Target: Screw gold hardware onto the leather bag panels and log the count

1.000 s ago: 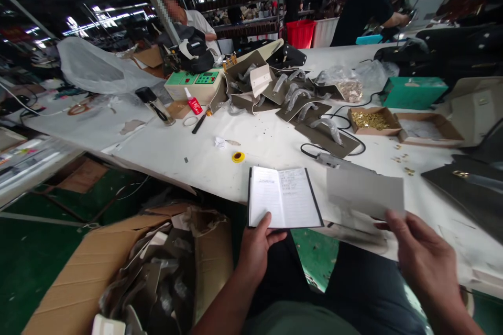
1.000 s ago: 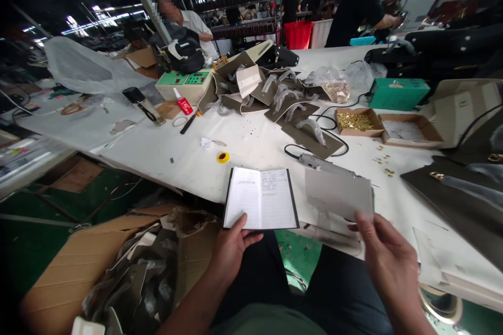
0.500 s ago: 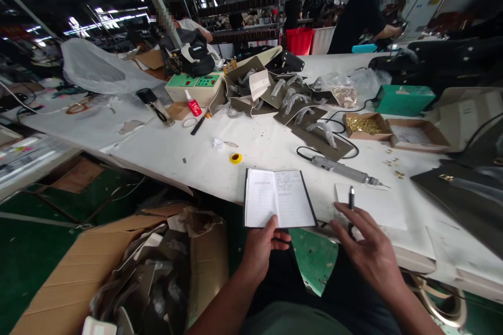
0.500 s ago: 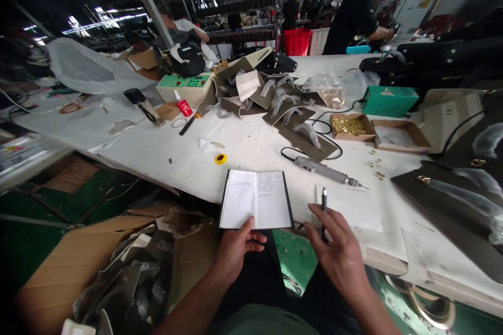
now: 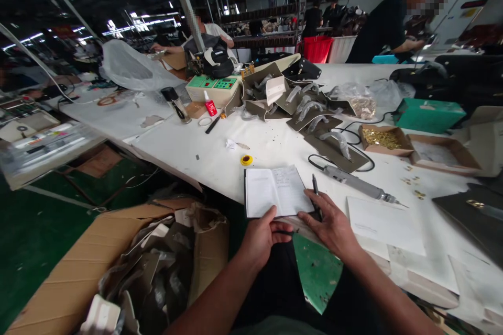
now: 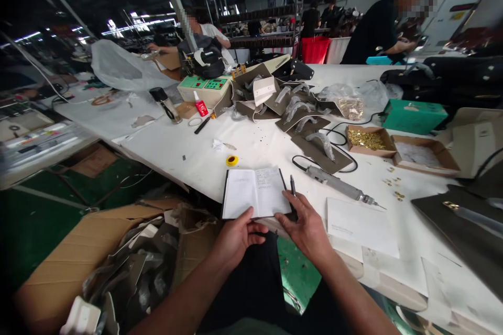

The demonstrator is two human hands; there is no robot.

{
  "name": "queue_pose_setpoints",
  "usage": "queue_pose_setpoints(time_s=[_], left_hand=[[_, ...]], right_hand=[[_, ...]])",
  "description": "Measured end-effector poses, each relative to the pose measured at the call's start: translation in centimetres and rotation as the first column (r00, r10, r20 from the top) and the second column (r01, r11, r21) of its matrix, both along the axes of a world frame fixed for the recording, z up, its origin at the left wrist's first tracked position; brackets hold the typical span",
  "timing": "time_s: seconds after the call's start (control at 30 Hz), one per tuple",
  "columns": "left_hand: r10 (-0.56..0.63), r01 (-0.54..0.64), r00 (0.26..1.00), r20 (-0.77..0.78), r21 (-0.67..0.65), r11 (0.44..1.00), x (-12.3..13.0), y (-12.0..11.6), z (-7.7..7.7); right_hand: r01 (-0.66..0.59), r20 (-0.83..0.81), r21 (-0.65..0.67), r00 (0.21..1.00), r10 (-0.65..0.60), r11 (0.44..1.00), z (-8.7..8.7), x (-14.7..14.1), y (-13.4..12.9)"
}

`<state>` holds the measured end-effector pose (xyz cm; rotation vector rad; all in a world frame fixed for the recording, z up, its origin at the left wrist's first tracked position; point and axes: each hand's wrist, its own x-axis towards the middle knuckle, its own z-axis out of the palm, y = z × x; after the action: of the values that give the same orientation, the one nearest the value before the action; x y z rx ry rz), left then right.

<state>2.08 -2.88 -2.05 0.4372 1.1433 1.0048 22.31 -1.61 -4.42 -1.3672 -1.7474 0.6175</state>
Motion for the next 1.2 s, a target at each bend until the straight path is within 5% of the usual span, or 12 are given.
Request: queue_pose_setpoints(time_s=[0.13,0.27,0.37,0.4,0.47,0.53,0.57,0.7,0.83,0.97,1.2], left_hand=[[-0.170,0.170,0.978,-0.123,-0.010,0.985,-1.3,0.5,0.2],[-0.341,0.342,0.910,-0.236,-0.038,0.939,-2.7,-1.6,0.0],[-0.328,0.439,0.818,-0.471,0.144,0.887,-2.0,-4.0,0.7],[-0.242,0.486,0.756,-0.609,0.274,0.830,-1.5,-4.5,1.1],[0.030,0.651,0.572,-0.820,0.475,0.592,-0.2,-4.8,1.8],[0.265,0.810,0.389,-0.882,0.465,0.357,0.9,-4.3,2.3],[0.335,0.858,0.309,-0.890,0.413,0.305,1.2,-4.0,2.4],[0.406,0.901,0.039,-0.913,0.208,0.381,1.0,-2.8,2.5],[0.385,0.878,-0.095,-0.918,0.105,0.467,-1.0,-2.6,3.4],[0.370,0.875,-0.176,-0.912,0.027,0.483,-2.7,-2.2,3.9],[0.473,0.925,-0.175,-0.863,0.021,0.380,-3.0,-0.1,2.2]], right_hand=[[0.036,0.139,0.050,0.989,-0.043,0.998,-0.8,0.4,1.2],[0.019,0.282,0.204,0.956,-0.078,0.979,-2.5,0.4,1.4],[0.024,0.315,0.256,0.943,-0.107,0.966,-3.3,0.4,1.3],[0.027,0.320,0.261,0.941,-0.113,0.965,-3.4,0.4,1.3],[0.026,0.333,0.246,0.937,-0.109,0.969,-3.5,0.5,1.3],[0.019,0.345,0.223,0.934,-0.097,0.975,-3.5,0.6,1.3],[0.013,0.349,0.220,0.933,-0.091,0.975,-3.4,0.7,1.3],[-0.004,0.358,0.281,0.928,-0.101,0.960,-3.3,0.6,1.2],[-0.031,0.391,0.328,0.914,-0.106,0.944,-3.0,0.3,1.2],[-0.055,0.413,0.318,0.907,-0.086,0.947,-2.8,0.1,1.1],[-0.059,0.460,0.286,0.884,-0.083,0.956,-2.9,0.1,0.9]])
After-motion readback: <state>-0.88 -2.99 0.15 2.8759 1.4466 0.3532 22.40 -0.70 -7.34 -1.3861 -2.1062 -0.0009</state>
